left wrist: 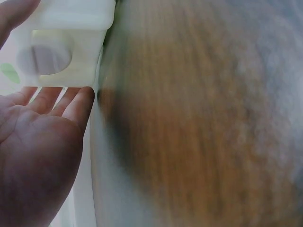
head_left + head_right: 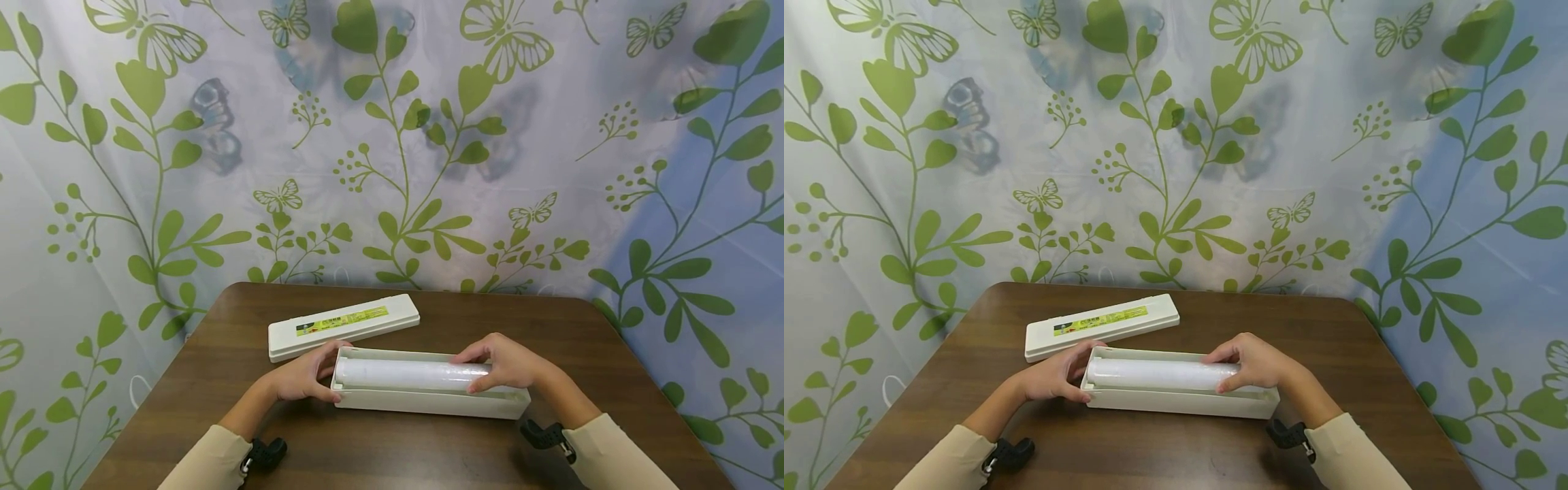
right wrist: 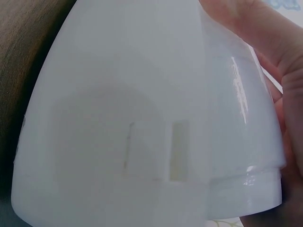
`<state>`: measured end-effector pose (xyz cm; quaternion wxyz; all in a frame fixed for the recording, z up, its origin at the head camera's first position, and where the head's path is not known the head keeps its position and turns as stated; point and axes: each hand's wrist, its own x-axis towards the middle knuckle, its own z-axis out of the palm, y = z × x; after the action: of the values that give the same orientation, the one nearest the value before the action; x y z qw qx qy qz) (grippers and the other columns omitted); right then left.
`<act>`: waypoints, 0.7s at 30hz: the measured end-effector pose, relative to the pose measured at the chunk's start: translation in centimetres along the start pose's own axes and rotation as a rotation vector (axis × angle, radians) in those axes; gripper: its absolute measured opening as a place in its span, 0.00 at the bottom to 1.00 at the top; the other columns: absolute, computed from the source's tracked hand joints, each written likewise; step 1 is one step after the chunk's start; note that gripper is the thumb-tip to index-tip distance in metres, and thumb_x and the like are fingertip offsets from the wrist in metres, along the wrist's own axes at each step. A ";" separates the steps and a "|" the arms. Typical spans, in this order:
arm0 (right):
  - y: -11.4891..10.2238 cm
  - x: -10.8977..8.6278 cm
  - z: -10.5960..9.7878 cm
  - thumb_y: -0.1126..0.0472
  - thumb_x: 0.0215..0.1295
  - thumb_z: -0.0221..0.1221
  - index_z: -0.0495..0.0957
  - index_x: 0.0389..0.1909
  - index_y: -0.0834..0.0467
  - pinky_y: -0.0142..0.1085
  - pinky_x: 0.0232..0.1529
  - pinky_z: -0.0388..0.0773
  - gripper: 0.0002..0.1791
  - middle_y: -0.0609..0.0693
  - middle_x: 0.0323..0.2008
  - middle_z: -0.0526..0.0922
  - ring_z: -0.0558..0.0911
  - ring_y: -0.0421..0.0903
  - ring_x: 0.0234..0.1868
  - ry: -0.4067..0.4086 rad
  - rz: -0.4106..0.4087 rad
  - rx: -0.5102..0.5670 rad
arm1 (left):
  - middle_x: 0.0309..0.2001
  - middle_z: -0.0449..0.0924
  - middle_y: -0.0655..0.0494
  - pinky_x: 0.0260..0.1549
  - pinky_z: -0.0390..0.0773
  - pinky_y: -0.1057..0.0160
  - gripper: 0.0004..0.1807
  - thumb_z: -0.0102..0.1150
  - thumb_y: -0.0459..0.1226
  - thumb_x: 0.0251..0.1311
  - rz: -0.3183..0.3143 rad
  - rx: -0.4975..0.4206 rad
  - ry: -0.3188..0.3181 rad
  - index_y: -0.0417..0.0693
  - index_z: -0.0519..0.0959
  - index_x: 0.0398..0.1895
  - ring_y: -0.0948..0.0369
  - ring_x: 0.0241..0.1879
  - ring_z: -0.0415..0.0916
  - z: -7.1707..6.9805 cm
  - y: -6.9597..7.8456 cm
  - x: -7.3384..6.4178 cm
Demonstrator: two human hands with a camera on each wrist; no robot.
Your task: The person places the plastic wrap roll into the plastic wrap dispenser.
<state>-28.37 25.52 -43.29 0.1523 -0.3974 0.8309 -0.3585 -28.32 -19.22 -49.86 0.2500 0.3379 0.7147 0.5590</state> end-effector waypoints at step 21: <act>0.4 -0.3 0.5 0.54 0.55 0.77 0.87 0.51 0.54 0.33 0.46 0.85 0.22 0.47 0.47 0.90 0.88 0.37 0.43 0.072 -0.037 -0.010 | 0.70 0.63 0.42 0.61 0.76 0.64 0.48 0.74 0.31 0.55 0.002 0.009 -0.002 0.43 0.55 0.75 0.49 0.70 0.64 0.0 0.1 0.0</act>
<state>-28.12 25.71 -43.91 0.1136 -0.4004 0.8302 -0.3709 -28.35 -19.22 -49.79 0.2487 0.3401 0.7167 0.5558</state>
